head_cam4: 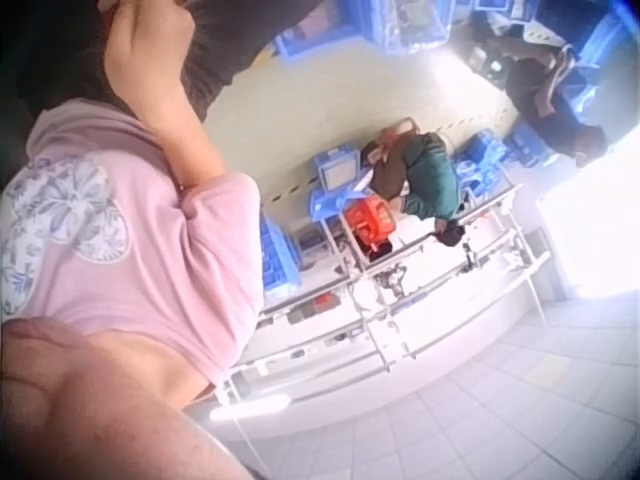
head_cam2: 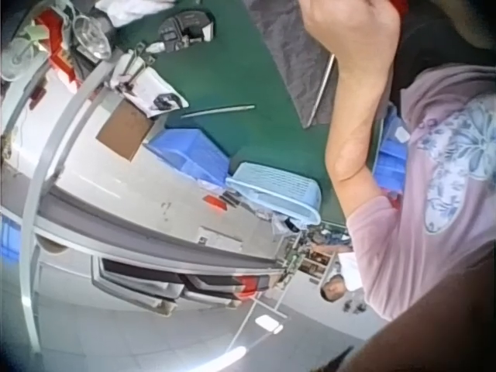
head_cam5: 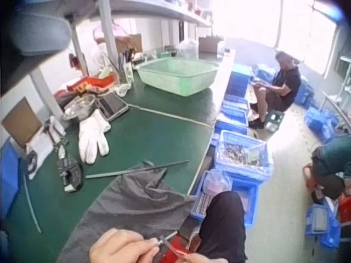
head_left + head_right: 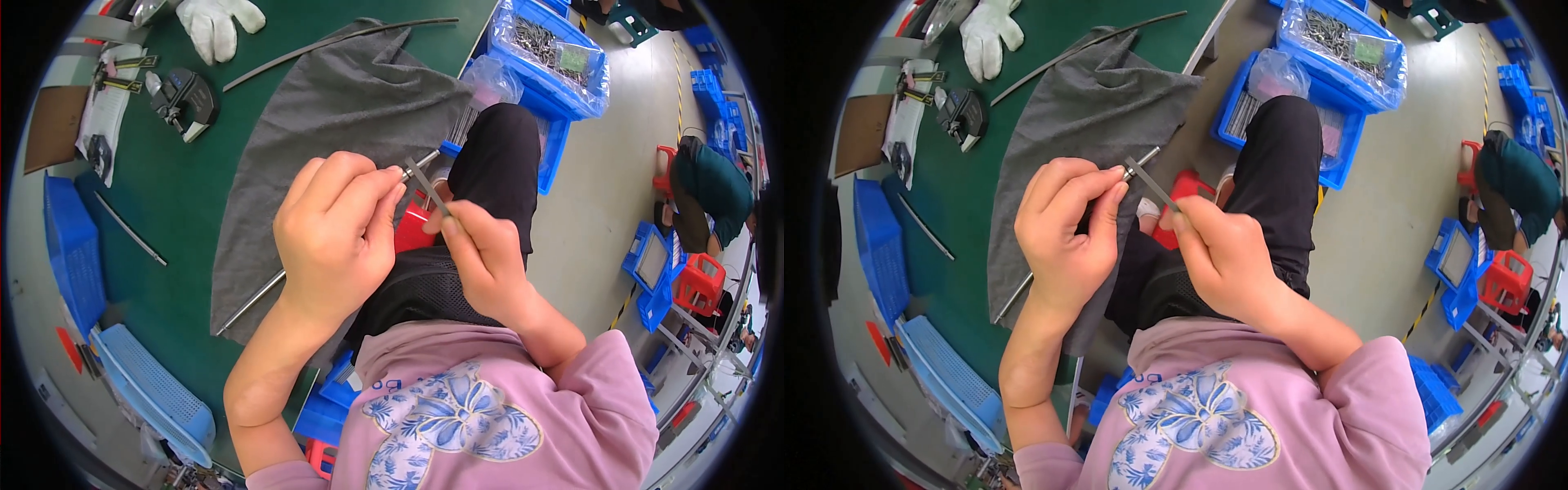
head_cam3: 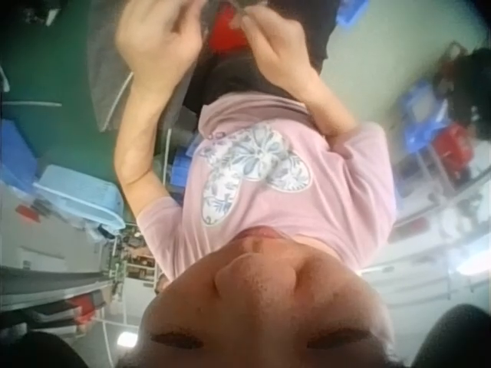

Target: Using a digital micrometer to measure the diameter of a metal rod.

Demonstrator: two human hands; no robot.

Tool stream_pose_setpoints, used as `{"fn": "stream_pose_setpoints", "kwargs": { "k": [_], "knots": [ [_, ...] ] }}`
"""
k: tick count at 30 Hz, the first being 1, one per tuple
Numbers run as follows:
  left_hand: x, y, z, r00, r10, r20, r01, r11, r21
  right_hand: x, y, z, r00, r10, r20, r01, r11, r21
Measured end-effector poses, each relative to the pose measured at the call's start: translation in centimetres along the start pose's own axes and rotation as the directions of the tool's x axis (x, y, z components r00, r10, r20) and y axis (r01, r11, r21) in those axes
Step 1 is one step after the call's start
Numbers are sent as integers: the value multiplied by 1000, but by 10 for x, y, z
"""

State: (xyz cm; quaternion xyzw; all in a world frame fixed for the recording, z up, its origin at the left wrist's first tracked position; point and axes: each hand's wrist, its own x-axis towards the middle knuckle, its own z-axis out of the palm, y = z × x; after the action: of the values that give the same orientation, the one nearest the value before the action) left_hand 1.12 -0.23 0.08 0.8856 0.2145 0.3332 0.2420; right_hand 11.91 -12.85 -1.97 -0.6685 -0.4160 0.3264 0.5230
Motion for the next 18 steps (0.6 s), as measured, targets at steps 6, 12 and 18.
{"fn": "stream_pose_setpoints", "kwargs": {
  "k": [6,12,18],
  "knots": [
    [-1,0,-1,1000,27,-12,-27,999,19,15,-13,-1,996,59,73,-59,998,4],
    [-1,0,0,1000,5,11,-5,1000,-8,2,-2,-1,1000,-25,15,25,1000,-17],
    [0,-1,2,1000,15,-28,-14,1000,15,1,5,5,999,-42,-17,42,999,-30]
  ]
}}
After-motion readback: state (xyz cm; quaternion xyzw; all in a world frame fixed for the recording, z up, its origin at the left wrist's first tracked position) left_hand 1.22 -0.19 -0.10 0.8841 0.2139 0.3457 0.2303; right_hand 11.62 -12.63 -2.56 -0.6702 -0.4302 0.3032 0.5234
